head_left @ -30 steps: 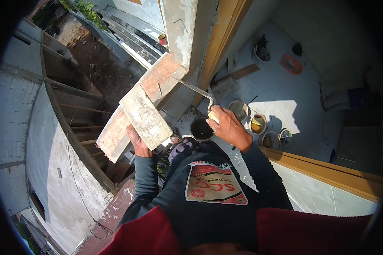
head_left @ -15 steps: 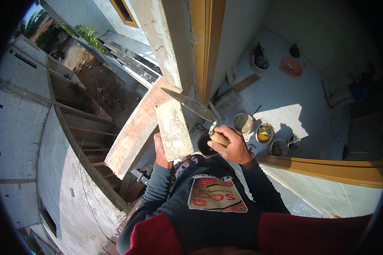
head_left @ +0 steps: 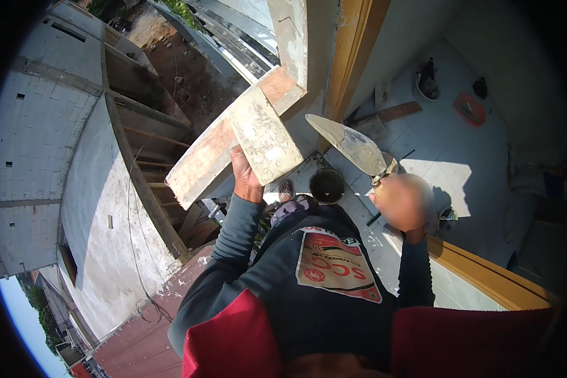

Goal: The person applies cement to a corner section of a window frame and wall using a trowel and a wooden board to smooth the surface.

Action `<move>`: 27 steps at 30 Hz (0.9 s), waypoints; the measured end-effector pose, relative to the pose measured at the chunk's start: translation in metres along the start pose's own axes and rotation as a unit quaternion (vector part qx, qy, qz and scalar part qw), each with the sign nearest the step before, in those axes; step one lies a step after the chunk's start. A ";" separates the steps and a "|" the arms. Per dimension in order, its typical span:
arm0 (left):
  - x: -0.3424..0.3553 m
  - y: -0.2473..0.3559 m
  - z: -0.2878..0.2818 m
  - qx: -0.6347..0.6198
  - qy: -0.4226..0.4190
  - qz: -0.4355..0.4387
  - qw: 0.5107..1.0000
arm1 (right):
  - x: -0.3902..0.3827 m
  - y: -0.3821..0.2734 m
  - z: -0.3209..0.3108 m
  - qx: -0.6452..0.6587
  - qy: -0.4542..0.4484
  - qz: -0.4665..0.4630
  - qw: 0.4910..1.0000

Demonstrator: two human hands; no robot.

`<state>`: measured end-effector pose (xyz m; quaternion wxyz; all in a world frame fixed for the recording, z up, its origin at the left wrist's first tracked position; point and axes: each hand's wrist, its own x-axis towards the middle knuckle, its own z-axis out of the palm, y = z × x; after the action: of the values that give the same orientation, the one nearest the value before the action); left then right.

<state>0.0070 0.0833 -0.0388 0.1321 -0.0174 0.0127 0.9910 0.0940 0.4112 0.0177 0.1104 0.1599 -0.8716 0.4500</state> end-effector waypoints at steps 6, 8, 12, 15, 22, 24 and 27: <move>-0.018 -0.022 -0.008 -0.030 0.009 -0.019 0.999 | 0.040 -0.015 -0.038 -0.103 -0.185 -0.144 0.967; -0.028 -0.031 -0.012 0.010 0.091 -0.051 0.995 | 0.049 -0.008 -0.037 -0.112 -0.201 -0.130 0.965; -0.038 -0.039 -0.022 0.029 0.049 -0.091 0.994 | 0.063 0.012 -0.031 -0.158 -0.127 -0.197 0.959; -0.043 -0.039 0.000 0.064 0.015 -0.075 0.995 | 0.079 0.017 -0.024 -0.148 -0.024 -0.243 0.958; -0.042 0.007 -0.012 0.059 0.061 -0.045 0.995 | 0.101 -0.009 0.022 0.189 0.087 -0.089 0.974; -0.044 0.019 -0.014 0.061 0.060 -0.046 0.995 | 0.114 -0.020 0.034 0.322 0.068 -0.066 0.942; -0.048 0.031 -0.010 0.081 0.058 -0.006 0.995 | 0.135 -0.039 0.047 0.420 0.054 -0.032 0.905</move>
<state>0.0457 0.0405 -0.0467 0.1380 -0.0639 0.1001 0.9833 -0.0184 0.3274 0.0661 0.0947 0.1946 -0.5891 0.7786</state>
